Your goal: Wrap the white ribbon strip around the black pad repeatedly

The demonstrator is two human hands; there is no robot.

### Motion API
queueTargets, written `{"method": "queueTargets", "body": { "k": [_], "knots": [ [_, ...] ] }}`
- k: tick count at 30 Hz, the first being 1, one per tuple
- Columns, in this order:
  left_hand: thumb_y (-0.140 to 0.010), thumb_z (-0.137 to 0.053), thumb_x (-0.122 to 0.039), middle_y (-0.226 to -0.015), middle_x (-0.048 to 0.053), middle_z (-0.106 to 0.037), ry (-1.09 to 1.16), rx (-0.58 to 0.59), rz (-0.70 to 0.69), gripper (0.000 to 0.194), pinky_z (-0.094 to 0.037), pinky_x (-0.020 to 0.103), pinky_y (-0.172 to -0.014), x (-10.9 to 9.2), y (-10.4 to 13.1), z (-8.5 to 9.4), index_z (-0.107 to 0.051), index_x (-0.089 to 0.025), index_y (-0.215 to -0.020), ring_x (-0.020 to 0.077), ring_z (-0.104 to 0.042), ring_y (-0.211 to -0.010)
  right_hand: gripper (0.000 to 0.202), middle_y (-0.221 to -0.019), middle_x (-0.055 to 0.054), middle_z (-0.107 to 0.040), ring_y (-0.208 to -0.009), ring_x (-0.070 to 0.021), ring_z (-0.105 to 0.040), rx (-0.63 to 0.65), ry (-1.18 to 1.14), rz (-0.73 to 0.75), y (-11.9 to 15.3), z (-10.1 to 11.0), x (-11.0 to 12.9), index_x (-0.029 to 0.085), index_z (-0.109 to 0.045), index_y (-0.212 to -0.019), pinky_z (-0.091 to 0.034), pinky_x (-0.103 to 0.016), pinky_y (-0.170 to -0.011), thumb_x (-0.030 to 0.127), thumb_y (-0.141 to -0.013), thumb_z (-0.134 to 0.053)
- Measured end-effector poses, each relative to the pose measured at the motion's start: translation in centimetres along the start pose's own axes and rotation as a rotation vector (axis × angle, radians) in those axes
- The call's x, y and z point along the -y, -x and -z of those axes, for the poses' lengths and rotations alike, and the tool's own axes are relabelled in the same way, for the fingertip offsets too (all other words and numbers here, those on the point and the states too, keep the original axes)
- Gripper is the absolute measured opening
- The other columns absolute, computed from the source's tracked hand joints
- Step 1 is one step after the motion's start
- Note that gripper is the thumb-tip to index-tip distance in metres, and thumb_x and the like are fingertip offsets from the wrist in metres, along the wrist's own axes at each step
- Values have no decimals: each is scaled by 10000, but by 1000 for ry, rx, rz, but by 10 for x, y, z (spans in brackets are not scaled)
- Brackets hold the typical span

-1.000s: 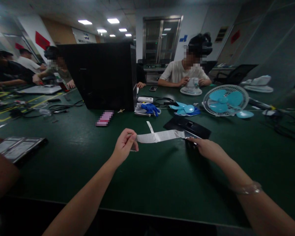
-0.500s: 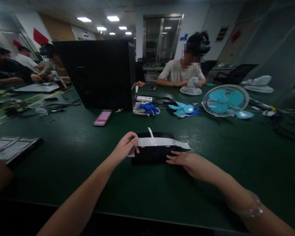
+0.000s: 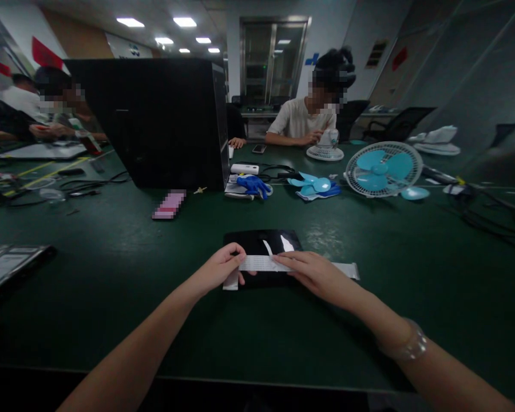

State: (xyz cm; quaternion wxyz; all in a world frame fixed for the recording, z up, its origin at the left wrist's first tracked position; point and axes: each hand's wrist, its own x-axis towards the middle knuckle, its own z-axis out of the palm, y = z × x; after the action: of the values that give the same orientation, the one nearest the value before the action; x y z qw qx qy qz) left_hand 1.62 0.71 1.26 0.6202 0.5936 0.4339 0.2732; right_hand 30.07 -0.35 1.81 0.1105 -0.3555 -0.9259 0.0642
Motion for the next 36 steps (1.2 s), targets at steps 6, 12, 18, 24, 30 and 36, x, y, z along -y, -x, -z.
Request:
{"method": "queueTargets", "body": {
  "k": [6,12,18,24,30,36],
  "knots": [
    [-819,-600,-412,-702,25,-654,-570,-326,-169,204,-349,209,-458,7,2,3,-647,-216,-789,160,-582,-585,508,-1354,-70,-467,-1149,-235,-496,48,3,-40,-7,-4,5,372,-384,-1441,-449,-450,-934,218,-957,-386],
    [-787,-623,-389,-658,10,-631,-769,-362,-131,174,-328,211,-448,10,0,2,-669,-227,-743,164,-572,-559,486,-1446,-62,-388,-1228,-263,-430,127,-5,-19,-8,-7,10,372,-388,-1445,-389,-493,-999,252,-974,-358],
    [-774,-608,-439,-708,22,-629,-909,-315,-21,225,-312,214,-451,11,-2,2,-656,-222,-742,173,-564,-600,447,-1482,-42,-351,-1304,-269,-356,178,-58,-45,-8,-7,14,381,-414,-1428,-317,-516,-1061,429,-987,-356],
    [-691,-694,-419,-662,-11,-582,-786,-410,-90,290,-290,208,-442,11,-3,1,-619,-226,-894,153,-523,-555,486,-1501,-63,-332,-1339,-280,-324,171,-66,-38,-7,-8,16,356,-400,-1442,-312,-517,-1072,469,-970,-389],
    [-781,-621,-437,-668,-12,-565,-902,-424,-117,242,-270,220,-455,13,-5,-1,-602,-223,-892,156,-519,-567,506,-1527,-40,-311,-1366,-264,-314,149,-76,-64,-3,-6,14,370,-328,-1473,-295,-516,-1100,417,-975,-399],
    [-785,-616,-470,-682,-6,-576,-876,-389,-94,259,-281,221,-465,10,-3,-1,-619,-226,-871,157,-525,-572,423,-1551,17,-268,-1408,-264,-248,159,-79,-93,0,-7,1,426,-429,-1404,-230,-551,-1130,421,-984,-378]
  ]
}}
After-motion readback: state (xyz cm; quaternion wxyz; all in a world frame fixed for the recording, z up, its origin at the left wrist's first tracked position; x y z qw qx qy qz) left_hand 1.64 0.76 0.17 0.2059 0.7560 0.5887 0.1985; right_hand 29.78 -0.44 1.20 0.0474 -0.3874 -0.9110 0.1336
